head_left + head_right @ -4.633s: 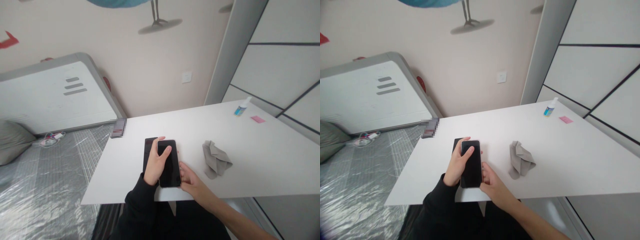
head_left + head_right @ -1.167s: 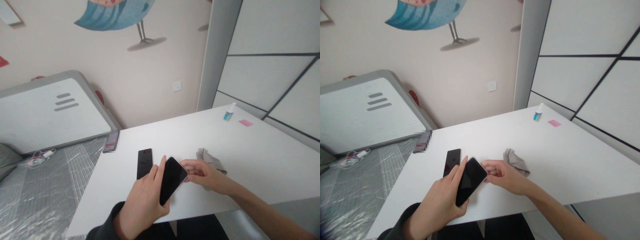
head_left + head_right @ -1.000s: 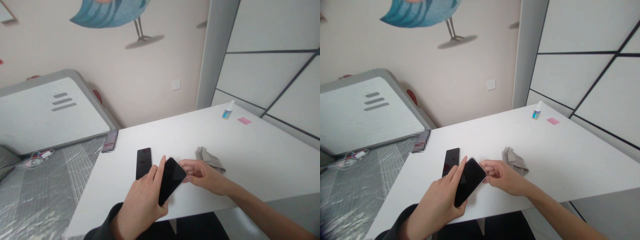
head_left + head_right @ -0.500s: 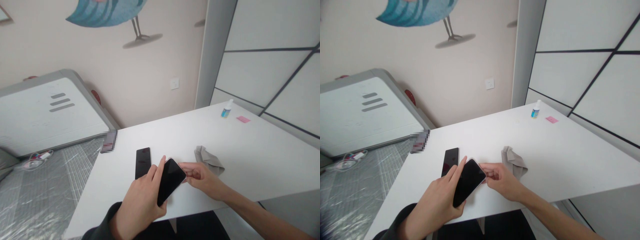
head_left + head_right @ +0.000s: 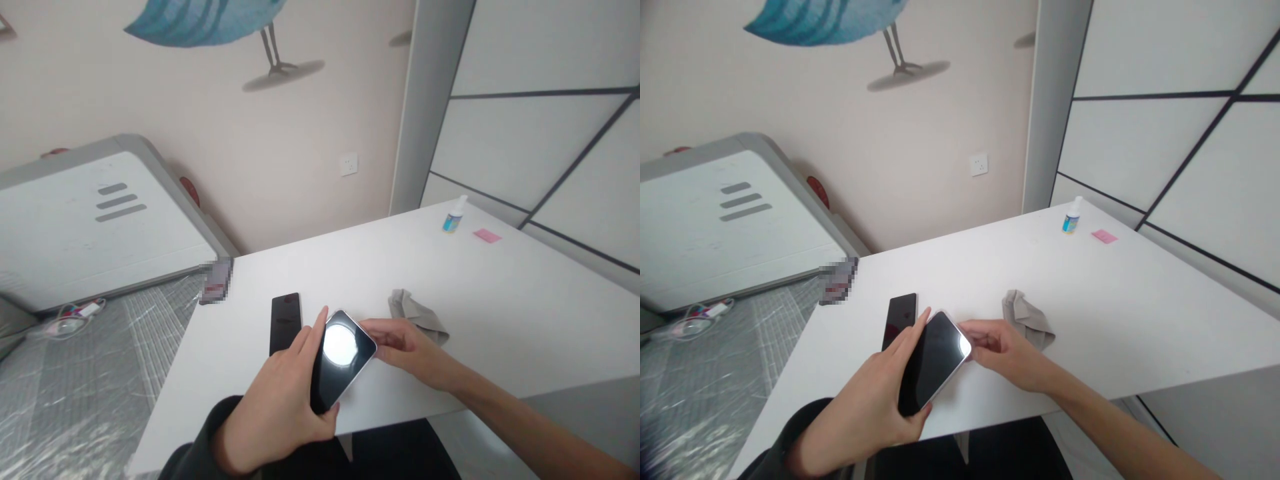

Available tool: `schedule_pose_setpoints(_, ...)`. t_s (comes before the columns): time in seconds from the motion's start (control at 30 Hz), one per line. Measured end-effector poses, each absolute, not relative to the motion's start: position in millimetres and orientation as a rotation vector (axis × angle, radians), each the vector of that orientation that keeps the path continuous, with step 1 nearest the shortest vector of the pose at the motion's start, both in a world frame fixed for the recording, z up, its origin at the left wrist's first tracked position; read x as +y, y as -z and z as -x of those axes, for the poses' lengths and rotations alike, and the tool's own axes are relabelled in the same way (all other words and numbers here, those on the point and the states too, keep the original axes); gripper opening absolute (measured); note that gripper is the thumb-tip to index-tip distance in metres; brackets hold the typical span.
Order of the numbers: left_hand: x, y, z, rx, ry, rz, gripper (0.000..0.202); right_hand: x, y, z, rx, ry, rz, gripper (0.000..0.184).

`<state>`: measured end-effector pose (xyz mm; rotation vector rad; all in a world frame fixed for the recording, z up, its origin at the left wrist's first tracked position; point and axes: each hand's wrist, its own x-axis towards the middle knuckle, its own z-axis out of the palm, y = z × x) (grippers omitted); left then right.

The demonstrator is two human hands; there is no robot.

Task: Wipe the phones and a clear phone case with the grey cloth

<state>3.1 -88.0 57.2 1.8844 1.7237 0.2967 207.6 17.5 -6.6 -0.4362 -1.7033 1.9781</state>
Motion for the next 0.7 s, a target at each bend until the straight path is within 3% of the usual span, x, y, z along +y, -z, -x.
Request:
schedule_pose_setpoints(0.3,-94.1,-43.1,-0.3,1.53,-0.656,-1.491,0.102,19.1,27.0,-190.6,-1.537,-1.95,0.691,0.022)
schedule_pose_setpoints(0.57,-94.3,-18.4,4.6,0.989,-0.983,-0.597,0.054,22.5,28.7,-178.4,-1.5,-1.839,0.854,0.043)
schedule_pose_setpoints(0.7,-91.2,-19.6,8.8,0.917,-1.048,-0.468,0.054,34.8,22.8,-182.8,-1.544,-1.766,0.9,0.035)
